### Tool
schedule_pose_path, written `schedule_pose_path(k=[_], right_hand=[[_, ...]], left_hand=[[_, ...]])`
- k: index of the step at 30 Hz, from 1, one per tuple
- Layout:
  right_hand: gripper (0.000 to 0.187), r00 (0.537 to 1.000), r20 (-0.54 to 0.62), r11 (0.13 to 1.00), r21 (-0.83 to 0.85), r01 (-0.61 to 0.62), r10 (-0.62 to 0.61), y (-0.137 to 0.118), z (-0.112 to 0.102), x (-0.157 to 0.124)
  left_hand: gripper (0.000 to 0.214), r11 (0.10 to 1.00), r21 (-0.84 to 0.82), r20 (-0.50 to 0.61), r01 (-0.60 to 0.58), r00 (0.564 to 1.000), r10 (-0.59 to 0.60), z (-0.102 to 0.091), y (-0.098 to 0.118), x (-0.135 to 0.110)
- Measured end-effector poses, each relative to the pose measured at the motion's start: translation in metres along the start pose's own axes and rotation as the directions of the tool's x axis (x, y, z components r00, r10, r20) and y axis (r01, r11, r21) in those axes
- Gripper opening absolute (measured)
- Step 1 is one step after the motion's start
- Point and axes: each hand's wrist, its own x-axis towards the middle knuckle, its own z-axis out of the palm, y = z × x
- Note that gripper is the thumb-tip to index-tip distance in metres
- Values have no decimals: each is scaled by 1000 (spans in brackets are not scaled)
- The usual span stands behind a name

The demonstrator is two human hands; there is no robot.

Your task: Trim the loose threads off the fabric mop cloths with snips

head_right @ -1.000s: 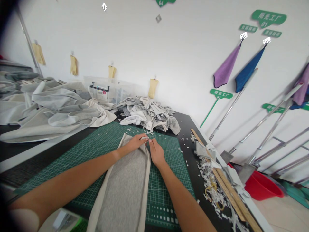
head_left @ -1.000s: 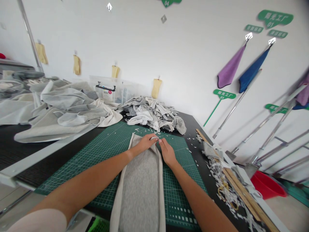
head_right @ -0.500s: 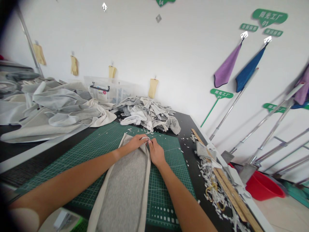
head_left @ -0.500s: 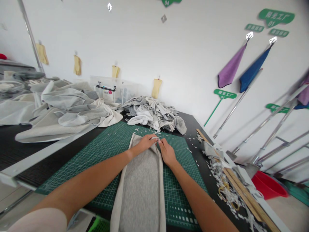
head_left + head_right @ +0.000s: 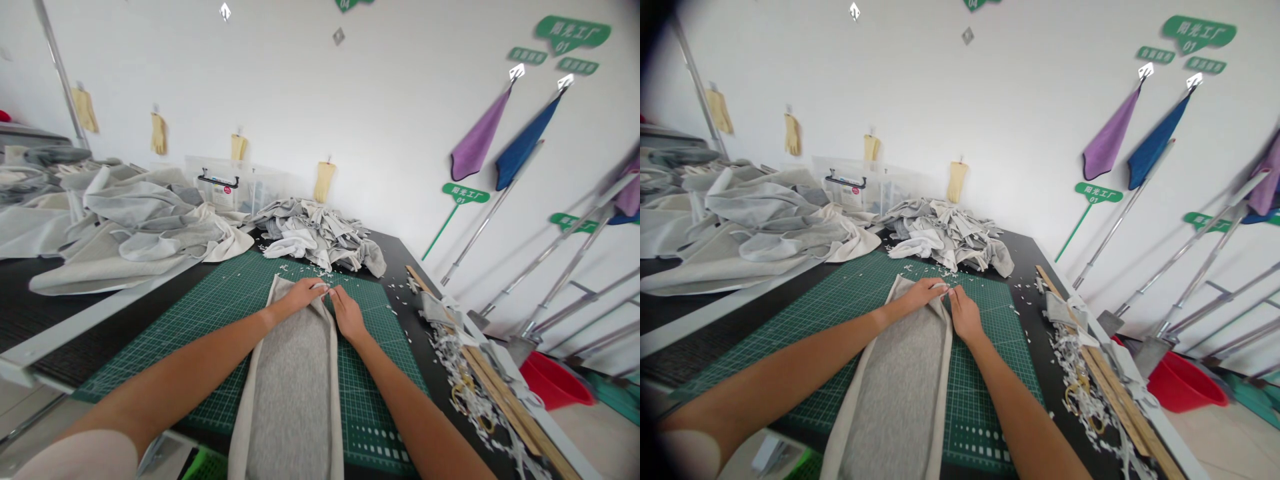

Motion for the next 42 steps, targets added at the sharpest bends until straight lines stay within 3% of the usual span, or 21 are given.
schedule_pose_path(k=[18,42], right_hand=[[40,994,-81,979,194,-57,74,-3,0,3],[40,988,-111,993,57,-106,111,-1,5,6]], left_hand=[[37,1000,11,-14,-2,1000,2,3,-8,2],[33,994,66,11,-91,996,91,5,2,-2]])
